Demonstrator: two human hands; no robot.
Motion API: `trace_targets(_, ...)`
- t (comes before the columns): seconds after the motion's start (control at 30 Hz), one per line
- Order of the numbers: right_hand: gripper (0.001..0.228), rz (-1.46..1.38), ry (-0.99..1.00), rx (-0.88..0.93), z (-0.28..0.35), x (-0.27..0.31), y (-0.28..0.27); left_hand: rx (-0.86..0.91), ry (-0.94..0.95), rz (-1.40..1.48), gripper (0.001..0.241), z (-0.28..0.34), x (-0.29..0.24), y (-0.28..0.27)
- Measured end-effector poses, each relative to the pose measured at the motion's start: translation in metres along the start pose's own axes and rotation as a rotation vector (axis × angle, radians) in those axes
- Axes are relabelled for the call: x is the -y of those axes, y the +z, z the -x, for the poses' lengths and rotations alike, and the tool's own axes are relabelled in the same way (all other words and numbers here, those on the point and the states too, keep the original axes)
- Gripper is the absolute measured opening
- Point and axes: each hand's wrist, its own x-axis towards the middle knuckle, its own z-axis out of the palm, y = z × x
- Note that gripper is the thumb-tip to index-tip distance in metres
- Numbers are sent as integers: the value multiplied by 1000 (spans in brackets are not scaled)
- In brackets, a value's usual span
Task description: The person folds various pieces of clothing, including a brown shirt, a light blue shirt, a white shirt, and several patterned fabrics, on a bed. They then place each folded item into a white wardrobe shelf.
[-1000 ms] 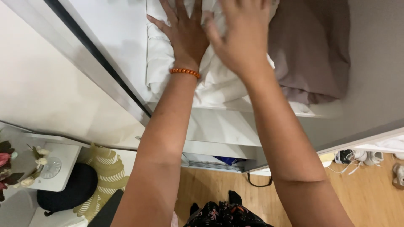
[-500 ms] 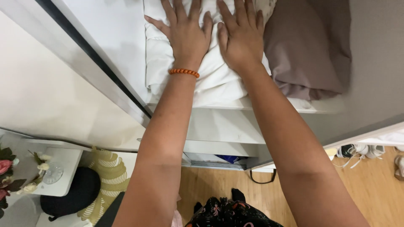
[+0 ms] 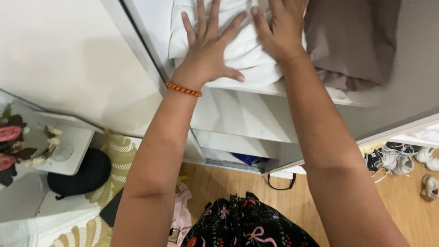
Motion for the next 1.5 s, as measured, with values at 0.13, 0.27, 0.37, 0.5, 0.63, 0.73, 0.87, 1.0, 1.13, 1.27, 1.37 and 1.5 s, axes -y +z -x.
trace_targets(0.13, 89, -25, -298, 355, -5, 37, -28, -70, 62, -145, 105, -3, 47, 31)
trace_targets(0.27, 115, -114, -212, 526, -10, 39, -31, -118, 102, -181, 90, -11, 56, 44)
trace_targets(0.37, 114, -83, -191, 540, -5, 27, -18, -190, 174, -261, 84, -23, 66, 58)
trace_targets(0.5, 94, 119, -199, 338, -2, 24, 0, -437, 242, -594, 61, -35, 71, 78)
trace_targets(0.63, 90, 223, -235, 218, -1, 24, 5, -474, 268, -699, 52, -27, 66, 70)
trace_targets(0.73, 95, 192, -220, 243, -3, 29, -3, -417, 247, -358, 67, 0, 42, 27)
trace_targets(0.87, 99, 198, -200, 248, -6, 28, -2, -344, 154, -135, 79, 10, 27, 16)
trace_targets(1.0, 95, 202, -175, 265, -1, 31, 0, -445, 71, -322, 82, -7, 48, 52)
trace_targets(1.13, 98, 256, -123, 288, 16, 37, 1, -537, 10, -492, 84, -9, 52, 71)
trace_targets(1.27, 94, 309, -18, 309, 43, 56, -3, -480, 32, -353, 83, 0, 35, 47)
trace_targets(1.37, 87, 303, 176, 455, 52, 85, -19, -336, 64, -212, 88, 13, 25, 47)
trace_targets(1.5, 82, 310, 268, 431, 68, 105, -25, -360, 120, -262, 85, 32, 21, 70)
